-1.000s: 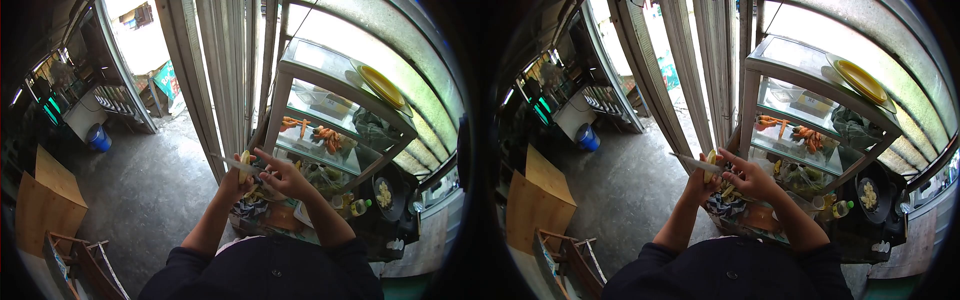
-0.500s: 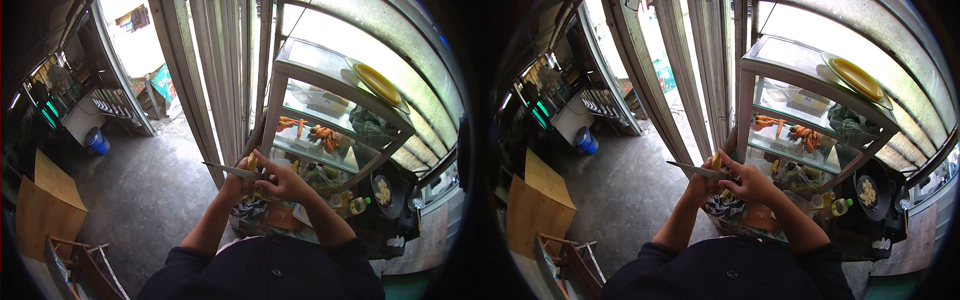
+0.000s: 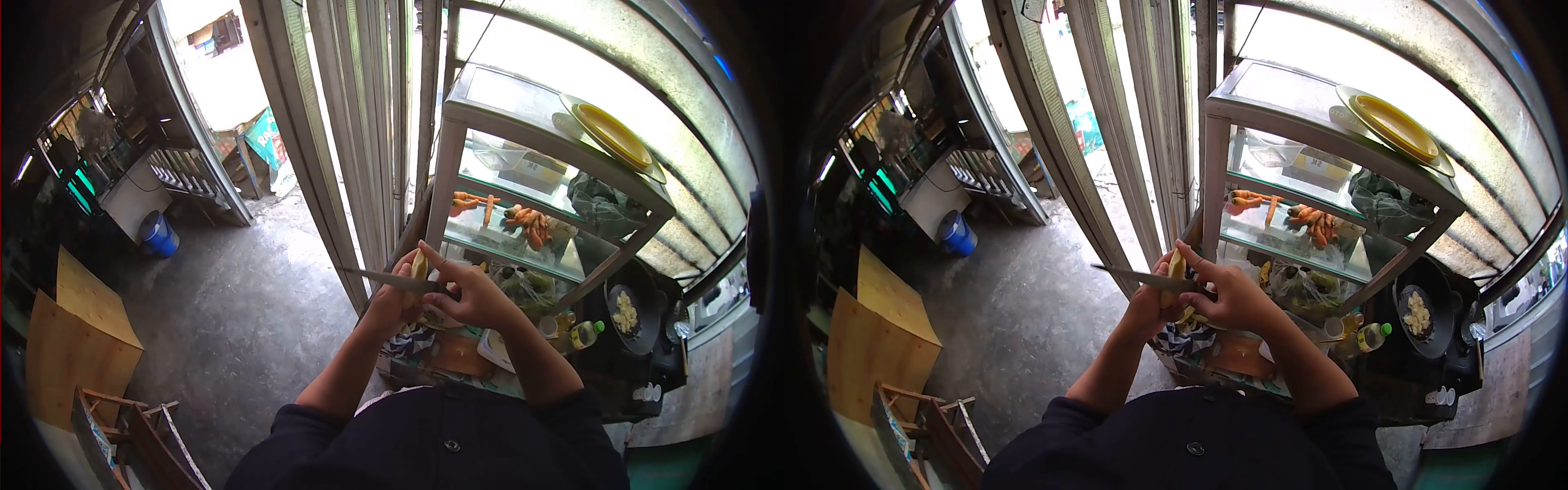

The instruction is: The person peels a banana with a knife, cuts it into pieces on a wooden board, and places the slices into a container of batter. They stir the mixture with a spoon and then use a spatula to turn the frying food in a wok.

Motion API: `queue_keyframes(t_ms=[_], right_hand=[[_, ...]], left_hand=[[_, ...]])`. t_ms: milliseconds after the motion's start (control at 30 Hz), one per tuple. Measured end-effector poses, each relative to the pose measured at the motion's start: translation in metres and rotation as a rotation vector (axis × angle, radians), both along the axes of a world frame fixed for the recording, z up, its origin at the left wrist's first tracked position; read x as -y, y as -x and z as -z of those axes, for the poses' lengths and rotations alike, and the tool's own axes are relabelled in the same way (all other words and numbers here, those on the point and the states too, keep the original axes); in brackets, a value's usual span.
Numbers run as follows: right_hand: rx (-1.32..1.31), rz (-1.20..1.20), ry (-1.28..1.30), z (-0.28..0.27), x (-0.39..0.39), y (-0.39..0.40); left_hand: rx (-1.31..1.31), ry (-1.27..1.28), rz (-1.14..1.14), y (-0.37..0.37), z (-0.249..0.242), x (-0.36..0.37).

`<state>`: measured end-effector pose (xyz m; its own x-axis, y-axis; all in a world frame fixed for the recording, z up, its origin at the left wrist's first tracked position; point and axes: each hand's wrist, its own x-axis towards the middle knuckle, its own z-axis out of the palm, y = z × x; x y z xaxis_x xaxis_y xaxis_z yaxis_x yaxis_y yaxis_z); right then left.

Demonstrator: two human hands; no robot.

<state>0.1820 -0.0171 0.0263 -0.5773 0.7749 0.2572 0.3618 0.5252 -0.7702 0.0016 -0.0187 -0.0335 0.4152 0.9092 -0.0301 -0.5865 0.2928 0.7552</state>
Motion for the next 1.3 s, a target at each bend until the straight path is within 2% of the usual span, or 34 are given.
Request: queue_keyframes(t_ms=[233, 300, 333, 433, 500, 533, 767, 833, 967, 1033, 1167, 1300], right_hand=[[0.013, 0.008, 0.032, 0.000, 0.001, 0.000], [0.027, 0.058, -0.150, 0.009, -0.010, -0.003], [0.026, 0.058, -0.151, 0.009, -0.010, -0.005], [0.068, 0.002, -0.075, 0.000, -0.003, -0.007], [-0.019, -0.052, 0.107, -0.005, 0.007, -0.003], [-0.019, -0.052, 0.107, -0.004, 0.007, -0.003], [-0.003, -0.018, 0.112, -0.002, 0.008, -0.005], [0.041, 0.010, 0.086, -0.001, 0.007, -0.006], [-0.026, 0.009, 0.056, 0.005, 0.005, -0.005], [-0.031, 0.010, 0.043, 0.005, 0.004, -0.005], [0.033, 0.004, 0.099, 0.000, 0.005, -0.008], [-0.049, -0.061, 0.190, -0.001, 0.008, -0.005]], left_hand=[[-0.047, -0.048, 0.022, -0.001, -0.007, 0.004], [-0.040, -0.057, 0.052, -0.001, 0.003, 0.006], [-0.034, -0.065, 0.081, -0.001, 0.006, 0.007], [-0.025, -0.095, 0.035, -0.001, 0.007, 0.006], [-0.076, -0.094, -0.034, -0.009, 0.001, 0.007], [-0.130, -0.093, -0.105, -0.011, -0.001, 0.007], [-0.154, -0.110, -0.118, -0.012, 0.008, 0.005], [-0.082, -0.081, -0.018, -0.006, 0.008, 0.005], [-0.082, -0.114, 0.022, -0.003, 0.011, 0.003], [-0.146, -0.135, -0.099, -0.010, 0.000, 0.006], [-0.146, -0.128, -0.035, -0.006, 0.008, 0.005], [-0.164, -0.069, -0.125, -0.016, -0.011, 0.014]])
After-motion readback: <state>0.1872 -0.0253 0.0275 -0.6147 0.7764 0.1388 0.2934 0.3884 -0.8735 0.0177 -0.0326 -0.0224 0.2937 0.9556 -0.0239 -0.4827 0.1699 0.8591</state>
